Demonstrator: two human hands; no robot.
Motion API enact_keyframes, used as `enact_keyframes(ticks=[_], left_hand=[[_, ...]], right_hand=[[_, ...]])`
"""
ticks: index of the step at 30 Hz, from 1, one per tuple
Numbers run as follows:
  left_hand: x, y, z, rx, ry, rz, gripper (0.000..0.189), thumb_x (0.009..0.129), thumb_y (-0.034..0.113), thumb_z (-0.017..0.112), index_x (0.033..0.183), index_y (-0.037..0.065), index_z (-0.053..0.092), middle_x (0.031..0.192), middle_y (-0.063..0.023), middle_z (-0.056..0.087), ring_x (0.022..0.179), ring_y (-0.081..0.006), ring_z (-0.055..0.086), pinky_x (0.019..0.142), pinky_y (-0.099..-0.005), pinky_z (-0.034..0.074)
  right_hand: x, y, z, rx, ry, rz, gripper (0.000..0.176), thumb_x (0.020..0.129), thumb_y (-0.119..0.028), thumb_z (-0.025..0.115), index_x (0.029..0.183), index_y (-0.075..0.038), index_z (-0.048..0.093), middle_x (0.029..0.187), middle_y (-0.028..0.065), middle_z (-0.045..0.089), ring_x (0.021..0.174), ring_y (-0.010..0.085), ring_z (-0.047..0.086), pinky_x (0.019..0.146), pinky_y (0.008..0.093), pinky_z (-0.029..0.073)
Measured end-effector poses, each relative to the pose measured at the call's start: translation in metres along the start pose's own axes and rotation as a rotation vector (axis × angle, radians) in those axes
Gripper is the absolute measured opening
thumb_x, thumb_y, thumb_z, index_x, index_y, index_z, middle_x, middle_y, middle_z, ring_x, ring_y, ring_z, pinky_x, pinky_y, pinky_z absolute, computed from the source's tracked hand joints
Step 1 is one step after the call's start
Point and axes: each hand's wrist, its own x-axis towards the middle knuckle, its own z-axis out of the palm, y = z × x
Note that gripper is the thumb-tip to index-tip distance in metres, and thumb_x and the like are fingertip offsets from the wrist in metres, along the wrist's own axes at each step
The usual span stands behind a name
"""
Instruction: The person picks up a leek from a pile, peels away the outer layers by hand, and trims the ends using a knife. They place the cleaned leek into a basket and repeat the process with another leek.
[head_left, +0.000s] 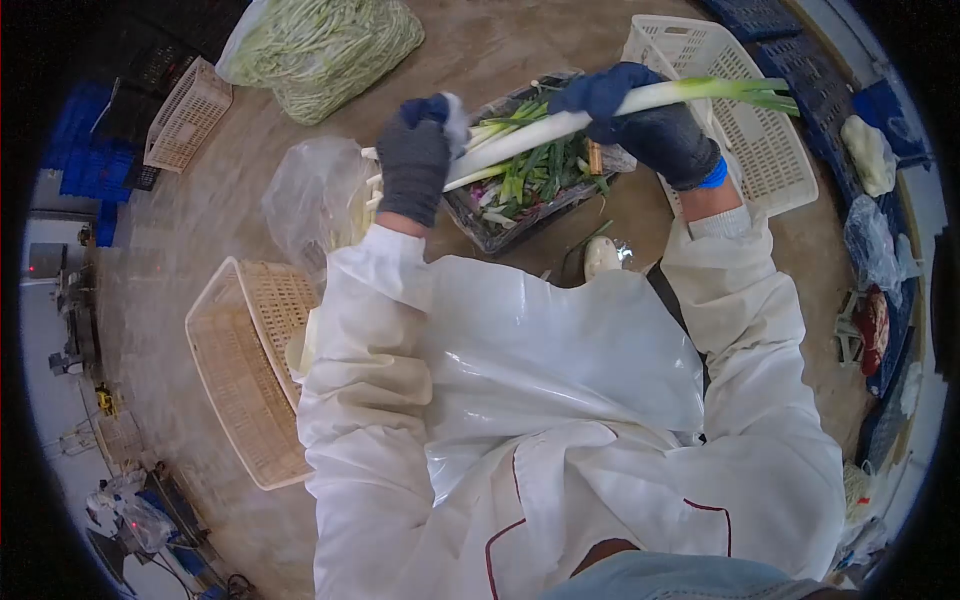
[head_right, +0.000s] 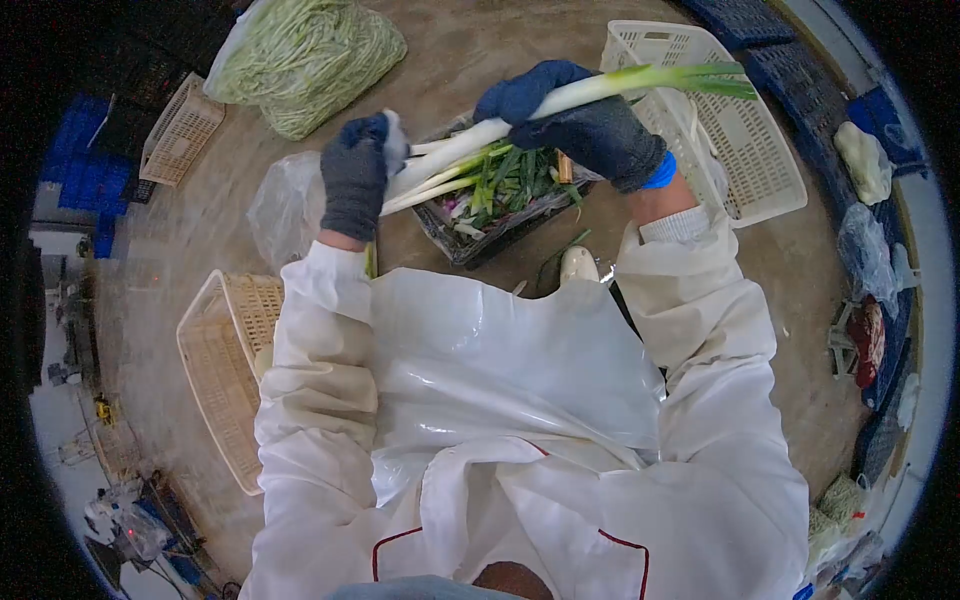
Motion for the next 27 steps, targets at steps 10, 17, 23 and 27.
enact_keyframes(ticks=[10, 17, 23, 27], left_hand=[[0.024, -0.037, -0.030, -0.403, 0.008, -0.111, 0.028, 0.084, 0.014, 0.068, 0.111, 0.005, 0.065, 0.106, -0.0100, 0.068, 0.098, -0.0173, 0.062, 0.089, -0.0286, 0.047], [-0.017, 0.043, -0.007, -0.456, -0.577, -0.170, 0.033, 0.090, 0.020, 0.062, 0.118, 0.002, 0.061, 0.108, -0.0112, 0.066, 0.097, -0.0185, 0.062, 0.089, -0.0292, 0.046], [-0.021, 0.049, -0.004, 0.003, -0.022, 0.372, 0.027, 0.083, 0.021, 0.069, 0.108, 0.009, 0.067, 0.092, -0.0102, 0.065, 0.084, -0.0236, 0.062, 0.079, -0.0318, 0.048], [-0.021, 0.050, -0.010, -0.162, -0.066, 0.201, 0.030, 0.081, 0.021, 0.071, 0.109, 0.010, 0.067, 0.093, -0.0114, 0.065, 0.083, -0.0265, 0.063, 0.077, -0.0342, 0.050]], right_hand=[[-0.012, -0.019, -0.065, -0.090, -0.033, -0.084, 0.016, 0.084, -0.001, 0.065, 0.084, -0.009, 0.051, 0.098, 0.0111, 0.062, 0.103, 0.0301, 0.061, 0.093, 0.0404, 0.048], [-0.011, -0.016, -0.059, -0.079, -0.015, -0.056, 0.013, 0.084, -0.009, 0.066, 0.090, -0.010, 0.054, 0.104, 0.0098, 0.061, 0.108, 0.0286, 0.058, 0.098, 0.0411, 0.044], [-0.002, -0.017, -0.013, 0.014, 0.164, 0.379, 0.044, 0.092, -0.028, 0.057, 0.126, -0.001, 0.053, 0.123, 0.0128, 0.058, 0.111, 0.0226, 0.058, 0.092, 0.0313, 0.050], [0.000, -0.014, -0.004, 0.075, 0.257, 0.408, 0.033, 0.092, -0.021, 0.060, 0.116, 0.001, 0.061, 0.113, 0.0122, 0.063, 0.101, 0.0178, 0.062, 0.085, 0.0277, 0.054]])
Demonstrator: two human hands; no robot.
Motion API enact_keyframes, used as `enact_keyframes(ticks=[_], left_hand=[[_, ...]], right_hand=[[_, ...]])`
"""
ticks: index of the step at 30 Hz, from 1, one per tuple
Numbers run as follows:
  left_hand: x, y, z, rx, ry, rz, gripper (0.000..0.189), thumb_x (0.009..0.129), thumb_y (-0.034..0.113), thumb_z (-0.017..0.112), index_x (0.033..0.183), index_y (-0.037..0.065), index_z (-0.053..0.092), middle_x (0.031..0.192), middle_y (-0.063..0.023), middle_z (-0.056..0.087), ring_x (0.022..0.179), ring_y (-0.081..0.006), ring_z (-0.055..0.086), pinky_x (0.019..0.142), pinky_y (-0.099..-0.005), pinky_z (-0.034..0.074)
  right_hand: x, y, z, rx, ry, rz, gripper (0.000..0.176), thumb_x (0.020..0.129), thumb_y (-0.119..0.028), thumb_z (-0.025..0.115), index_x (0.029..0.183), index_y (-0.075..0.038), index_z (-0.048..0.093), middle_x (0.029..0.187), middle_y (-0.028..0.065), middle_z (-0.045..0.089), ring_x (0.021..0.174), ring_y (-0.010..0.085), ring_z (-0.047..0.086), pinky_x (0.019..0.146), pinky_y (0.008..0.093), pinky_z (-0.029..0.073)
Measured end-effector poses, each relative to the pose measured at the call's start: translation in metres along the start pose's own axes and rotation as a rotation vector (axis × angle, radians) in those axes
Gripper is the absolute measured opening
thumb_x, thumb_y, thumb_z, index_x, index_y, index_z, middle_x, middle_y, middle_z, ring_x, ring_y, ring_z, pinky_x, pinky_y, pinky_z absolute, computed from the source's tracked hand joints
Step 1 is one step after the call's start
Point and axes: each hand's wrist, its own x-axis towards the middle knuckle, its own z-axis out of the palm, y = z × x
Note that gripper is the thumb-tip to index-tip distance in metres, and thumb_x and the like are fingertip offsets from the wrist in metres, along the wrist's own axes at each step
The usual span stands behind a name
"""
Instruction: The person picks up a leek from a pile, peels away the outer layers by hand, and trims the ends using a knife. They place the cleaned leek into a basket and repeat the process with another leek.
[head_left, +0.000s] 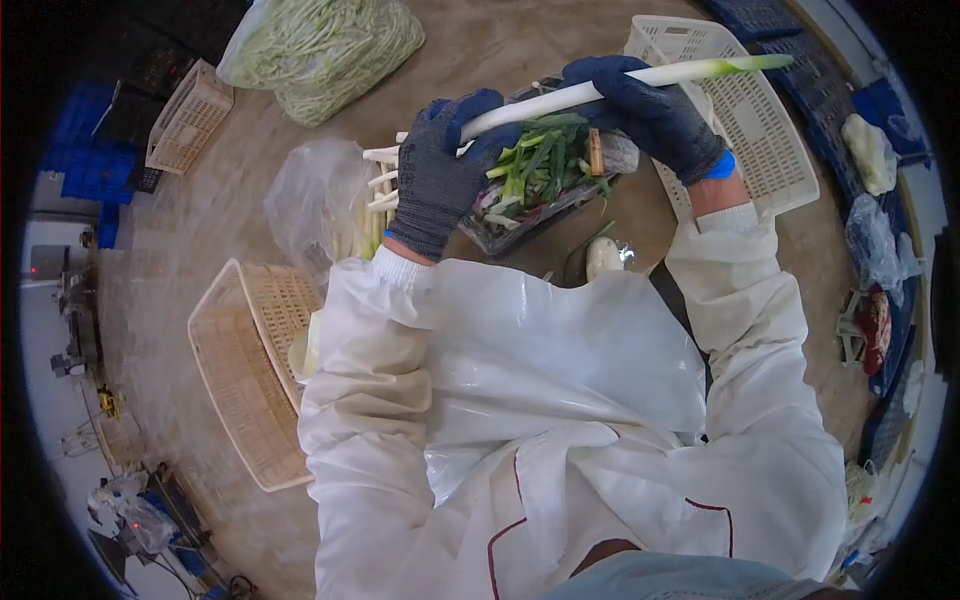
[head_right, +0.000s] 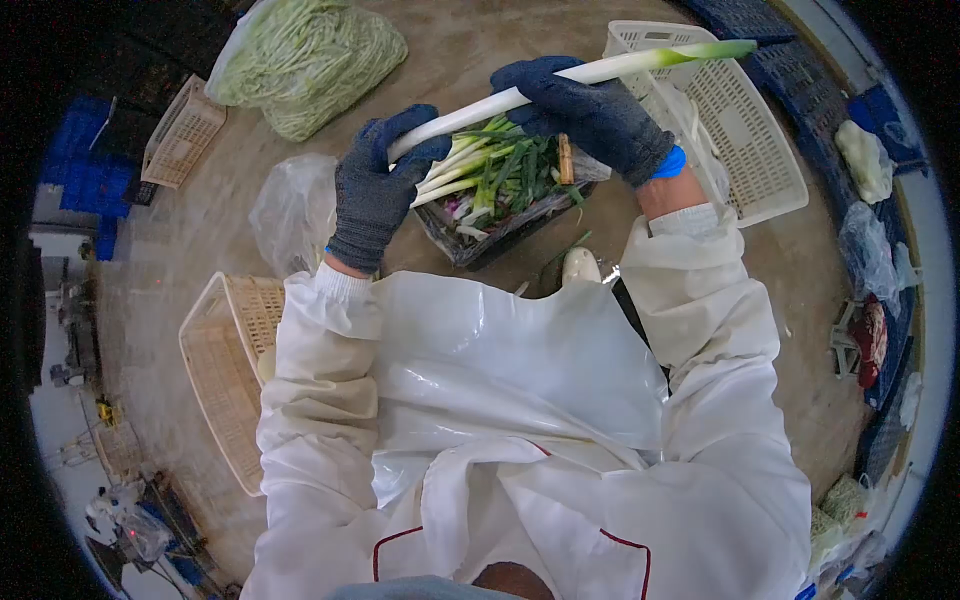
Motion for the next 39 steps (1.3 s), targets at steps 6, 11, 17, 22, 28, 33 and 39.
enact_keyframes(ticks=[6, 11, 17, 22, 28, 33, 39], left_hand=[[-0.001, -0.001, -0.005, 0.245, -0.039, 0.181, 0.029, 0.083, 0.022, 0.069, 0.110, 0.012, 0.068, 0.091, -0.0114, 0.067, 0.079, -0.0237, 0.065, 0.072, -0.0330, 0.051], [0.000, 0.009, -0.007, 0.251, 0.002, 0.205, 0.025, 0.085, 0.023, 0.065, 0.106, 0.010, 0.069, 0.086, -0.0130, 0.067, 0.075, -0.0254, 0.065, 0.069, -0.0343, 0.051], [0.003, 0.001, -0.013, -0.379, -0.141, -0.314, 0.020, 0.086, 0.015, 0.061, 0.101, 0.004, 0.069, 0.086, -0.0103, 0.068, 0.076, -0.0213, 0.065, 0.070, -0.0324, 0.050], [0.004, -0.003, -0.008, -0.210, -0.024, 0.032, 0.019, 0.085, 0.015, 0.063, 0.099, 0.004, 0.067, 0.088, -0.0091, 0.067, 0.080, -0.0185, 0.064, 0.073, -0.0321, 0.049], [-0.003, 0.005, 0.001, 0.250, 0.109, 0.234, 0.018, 0.078, 0.010, 0.063, 0.095, 0.009, 0.067, 0.084, -0.0092, 0.065, 0.077, -0.0269, 0.063, 0.070, -0.0374, 0.049], [0.000, 0.015, -0.013, 0.610, 0.101, 0.339, 0.025, 0.073, 0.000, 0.057, 0.092, 0.013, 0.067, 0.082, -0.0078, 0.065, 0.072, -0.0297, 0.062, 0.065, -0.0371, 0.049], [0.008, -0.024, -0.011, -0.161, 0.046, -0.278, 0.013, 0.082, 0.017, 0.063, 0.080, 0.005, 0.064, 0.079, -0.0103, 0.067, 0.067, -0.0226, 0.064, 0.062, -0.0364, 0.050]], right_hand=[[0.001, -0.002, 0.001, -0.063, 0.010, -0.114, 0.029, 0.090, -0.016, 0.062, 0.113, 0.001, 0.062, 0.109, 0.0130, 0.065, 0.097, 0.0204, 0.064, 0.085, 0.0294, 0.054], [0.002, 0.003, 0.002, 0.002, 0.036, -0.107, 0.028, 0.090, -0.014, 0.062, 0.113, 0.001, 0.062, 0.110, 0.0141, 0.064, 0.098, 0.0223, 0.064, 0.085, 0.0305, 0.054], [0.002, -0.002, 0.011, -0.028, 0.027, -0.190, 0.026, 0.088, -0.014, 0.065, 0.108, 0.001, 0.066, 0.102, 0.0112, 0.068, 0.089, 0.0170, 0.066, 0.079, 0.0277, 0.056], [0.001, -0.002, 0.012, -0.084, 0.065, -0.182, 0.026, 0.088, -0.013, 0.065, 0.109, 0.001, 0.066, 0.102, 0.0106, 0.068, 0.090, 0.0165, 0.066, 0.079, 0.0269, 0.056], [0.000, 0.003, 0.017, 0.119, 0.073, -0.022, 0.022, 0.089, -0.011, 0.063, 0.109, -0.001, 0.064, 0.113, 0.0122, 0.064, 0.102, 0.0204, 0.061, 0.087, 0.0295, 0.051], [-0.002, 0.005, 0.025, 0.058, 0.007, -0.157, 0.020, 0.089, -0.008, 0.063, 0.106, 0.000, 0.065, 0.108, 0.0109, 0.066, 0.094, 0.0156, 0.063, 0.084, 0.0283, 0.053], [-0.003, 0.003, 0.027, -0.168, -0.137, -0.357, 0.015, 0.085, -0.015, 0.067, 0.091, -0.002, 0.064, 0.102, 0.0109, 0.065, 0.100, 0.0256, 0.060, 0.091, 0.0370, 0.047]])
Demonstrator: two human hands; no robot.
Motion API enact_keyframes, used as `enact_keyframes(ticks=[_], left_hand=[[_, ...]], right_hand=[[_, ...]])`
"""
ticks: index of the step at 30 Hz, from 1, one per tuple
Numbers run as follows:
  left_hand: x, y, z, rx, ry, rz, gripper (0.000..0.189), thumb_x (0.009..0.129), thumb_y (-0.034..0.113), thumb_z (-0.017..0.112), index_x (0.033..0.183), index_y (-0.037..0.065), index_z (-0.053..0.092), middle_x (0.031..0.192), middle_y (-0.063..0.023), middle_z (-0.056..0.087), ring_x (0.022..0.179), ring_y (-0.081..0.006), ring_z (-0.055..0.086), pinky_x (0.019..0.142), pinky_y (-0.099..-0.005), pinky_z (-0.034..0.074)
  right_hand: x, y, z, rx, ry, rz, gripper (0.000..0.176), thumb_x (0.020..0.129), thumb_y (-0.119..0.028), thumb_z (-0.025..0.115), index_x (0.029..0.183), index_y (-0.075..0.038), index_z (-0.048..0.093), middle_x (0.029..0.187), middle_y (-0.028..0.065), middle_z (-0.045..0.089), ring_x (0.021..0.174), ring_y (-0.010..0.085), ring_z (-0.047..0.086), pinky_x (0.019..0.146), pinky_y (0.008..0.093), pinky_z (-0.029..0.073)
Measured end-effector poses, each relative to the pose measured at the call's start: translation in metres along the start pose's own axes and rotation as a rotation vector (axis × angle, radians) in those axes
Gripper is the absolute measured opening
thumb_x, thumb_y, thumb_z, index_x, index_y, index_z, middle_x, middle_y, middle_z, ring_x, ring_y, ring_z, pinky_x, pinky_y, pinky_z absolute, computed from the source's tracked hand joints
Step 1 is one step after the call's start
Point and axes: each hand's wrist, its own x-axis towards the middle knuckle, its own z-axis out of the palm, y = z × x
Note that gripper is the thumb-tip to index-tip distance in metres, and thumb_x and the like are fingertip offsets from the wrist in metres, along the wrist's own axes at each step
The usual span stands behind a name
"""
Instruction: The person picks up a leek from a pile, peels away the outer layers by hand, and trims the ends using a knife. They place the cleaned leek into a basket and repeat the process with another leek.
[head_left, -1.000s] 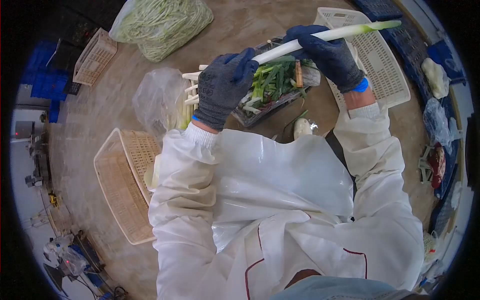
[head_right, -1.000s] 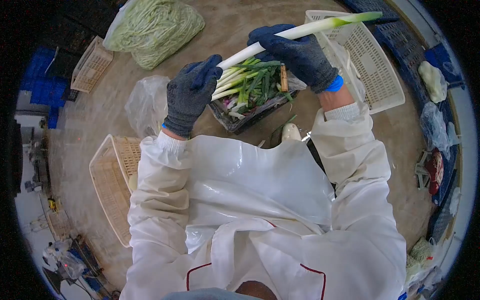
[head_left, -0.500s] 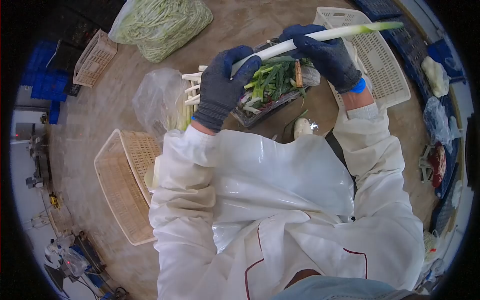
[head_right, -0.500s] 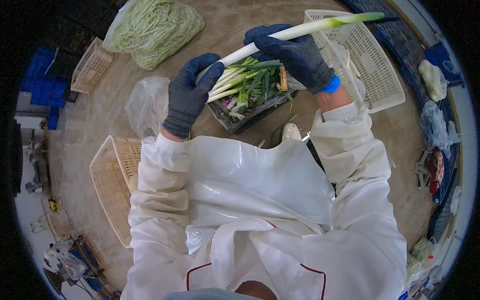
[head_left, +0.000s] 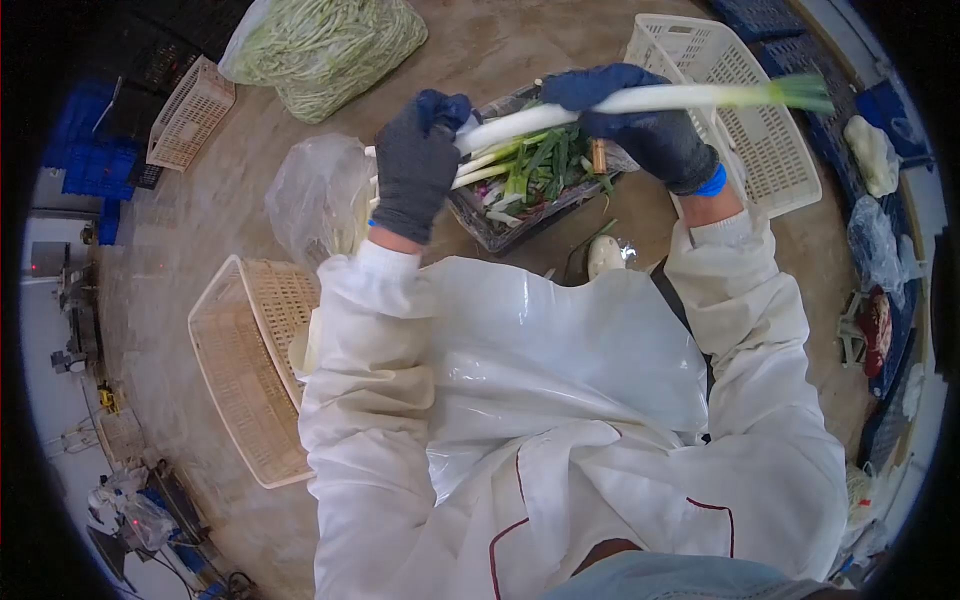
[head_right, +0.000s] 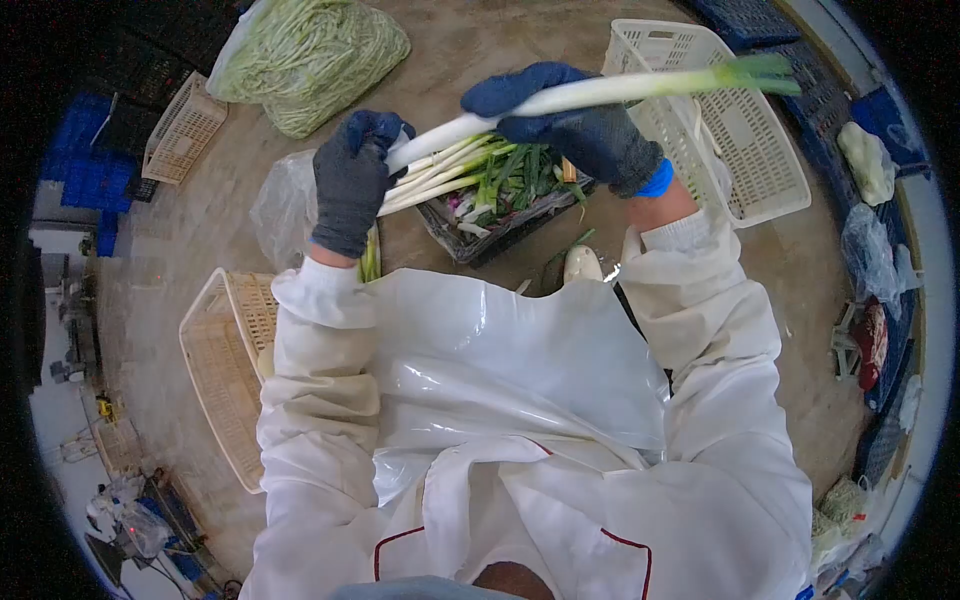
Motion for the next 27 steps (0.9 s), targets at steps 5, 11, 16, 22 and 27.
enact_keyframes(ticks=[5, 11, 16, 22, 27], left_hand=[[0.016, -0.046, -0.026, 0.182, -0.166, -0.274, 0.021, 0.086, 0.023, 0.062, 0.088, 0.003, 0.066, 0.076, -0.0117, 0.066, 0.066, -0.0240, 0.064, 0.058, -0.0358, 0.051], [0.012, -0.014, -0.026, -0.094, -0.192, -0.104, 0.032, 0.093, 0.017, 0.056, 0.121, 0.002, 0.061, 0.119, -0.0103, 0.062, 0.110, -0.0150, 0.057, 0.097, -0.0274, 0.041], [-0.004, 0.012, 0.004, -0.100, -0.264, 0.029, 0.029, 0.090, 0.012, 0.060, 0.117, 0.003, 0.063, 0.114, -0.0083, 0.065, 0.102, -0.0106, 0.059, 0.090, -0.0268, 0.046], [-0.018, 0.017, 0.014, 0.317, 0.085, 0.430, 0.019, 0.085, 0.009, 0.057, 0.100, 0.009, 0.070, 0.093, -0.0083, 0.068, 0.083, -0.0204, 0.063, 0.076, -0.0320, 0.049], [-0.018, 0.012, 0.010, 0.426, 0.066, 0.406, 0.019, 0.081, 0.008, 0.055, 0.095, 0.011, 0.068, 0.087, -0.0096, 0.066, 0.082, -0.0284, 0.062, 0.073, -0.0371, 0.048]], right_hand=[[0.003, -0.005, -0.023, 0.057, -0.260, -0.156, 0.017, 0.087, -0.022, 0.065, 0.081, -0.006, 0.061, 0.097, 0.0125, 0.065, 0.097, 0.0288, 0.061, 0.091, 0.0438, 0.046], [-0.003, -0.010, -0.053, -0.067, -0.119, -0.072, 0.008, 0.085, -0.012, 0.067, 0.083, -0.008, 0.061, 0.102, 0.0151, 0.065, 0.100, 0.0263, 0.060, 0.090, 0.0368, 0.048], [-0.002, -0.002, -0.049, -0.084, -0.127, -0.091, 0.008, 0.086, -0.009, 0.065, 0.093, -0.007, 0.062, 0.104, 0.0127, 0.065, 0.104, 0.0256, 0.060, 0.090, 0.0353, 0.049], [-0.001, 0.002, -0.014, 0.107, 0.143, 0.298, 0.030, 0.088, -0.013, 0.064, 0.116, -0.001, 0.060, 0.111, 0.0110, 0.064, 0.103, 0.0206, 0.060, 0.090, 0.0324, 0.050], [-0.003, 0.007, -0.003, 0.204, 0.209, 0.316, 0.028, 0.082, -0.006, 0.068, 0.109, 0.000, 0.063, 0.110, 0.0109, 0.065, 0.099, 0.0202, 0.062, 0.088, 0.0325, 0.050]])
